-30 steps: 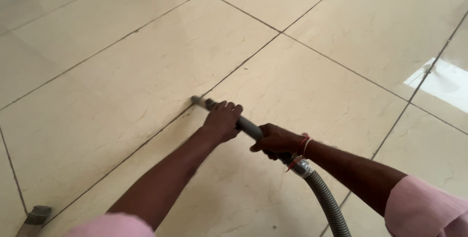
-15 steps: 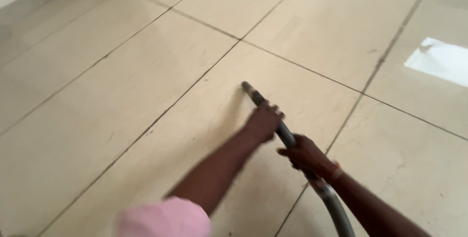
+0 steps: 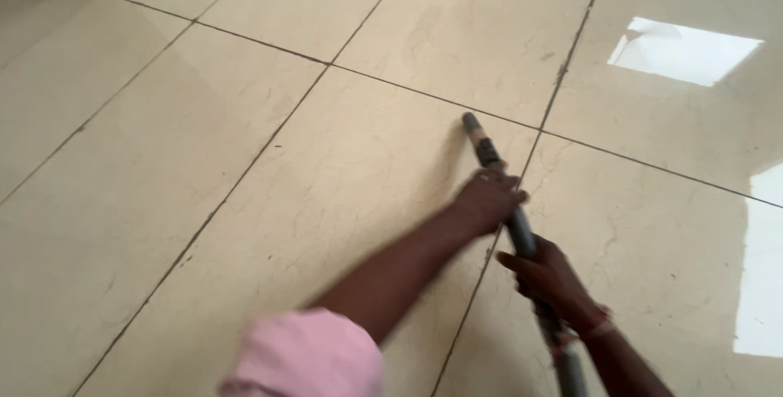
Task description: The person uses a vacuum cleaner with a long hose and nozzle attachment to clean a tiled floor. They move the nozzle back and forth across the floor surface, focusing on the grout lines between the tiles.
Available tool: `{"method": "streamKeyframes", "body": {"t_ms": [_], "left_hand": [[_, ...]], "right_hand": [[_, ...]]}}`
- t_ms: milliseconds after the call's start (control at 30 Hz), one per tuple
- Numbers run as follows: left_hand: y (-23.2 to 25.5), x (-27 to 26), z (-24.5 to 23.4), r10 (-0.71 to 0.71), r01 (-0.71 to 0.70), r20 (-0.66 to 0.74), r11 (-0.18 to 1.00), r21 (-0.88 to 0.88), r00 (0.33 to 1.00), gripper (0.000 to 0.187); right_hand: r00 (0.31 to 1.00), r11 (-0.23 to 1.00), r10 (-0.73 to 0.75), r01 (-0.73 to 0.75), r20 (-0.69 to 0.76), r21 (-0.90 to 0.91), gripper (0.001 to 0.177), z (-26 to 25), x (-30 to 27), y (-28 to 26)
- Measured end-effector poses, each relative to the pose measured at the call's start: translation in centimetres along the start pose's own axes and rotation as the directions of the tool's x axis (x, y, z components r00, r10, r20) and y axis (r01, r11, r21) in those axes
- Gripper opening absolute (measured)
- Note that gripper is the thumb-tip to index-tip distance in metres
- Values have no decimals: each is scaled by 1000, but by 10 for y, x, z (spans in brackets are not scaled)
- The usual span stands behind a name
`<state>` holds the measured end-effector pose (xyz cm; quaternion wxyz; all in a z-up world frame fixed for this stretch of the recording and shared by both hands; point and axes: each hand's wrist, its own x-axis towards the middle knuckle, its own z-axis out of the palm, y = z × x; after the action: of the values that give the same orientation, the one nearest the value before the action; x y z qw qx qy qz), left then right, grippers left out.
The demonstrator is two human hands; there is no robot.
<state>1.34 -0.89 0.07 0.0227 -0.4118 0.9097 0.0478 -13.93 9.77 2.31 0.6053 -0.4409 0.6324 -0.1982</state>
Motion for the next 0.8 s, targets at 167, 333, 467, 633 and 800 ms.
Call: {"method": "streamKeyframes", "body": {"t_ms": [167,333,467,633,800], "left_hand": [[-79,-43,-22,179,-179,91,984,-2,980,48],[-99,-57,-41,197,-201,204,980,-2,959,36],[-86,-27,-27,263,-265,-49,964,-27,964,36],[-65,21,-28,303,-311,-72,940,-139,950,36],[-80,22,-43,247,-270,-122,931,-247,961,37]], "right_hand": [[997,978,-79,79,5,-191,42,54,19,-31],[999,970,17,-7,38,-245,42,64,13,-64],[997,953,37,-56,-69,-297,43,30,15,-67],[962,770,62,-214,-264,-601,41,-5,7,-82],[936,647,142,-334,-322,-686,34,6,4,-134]]}}
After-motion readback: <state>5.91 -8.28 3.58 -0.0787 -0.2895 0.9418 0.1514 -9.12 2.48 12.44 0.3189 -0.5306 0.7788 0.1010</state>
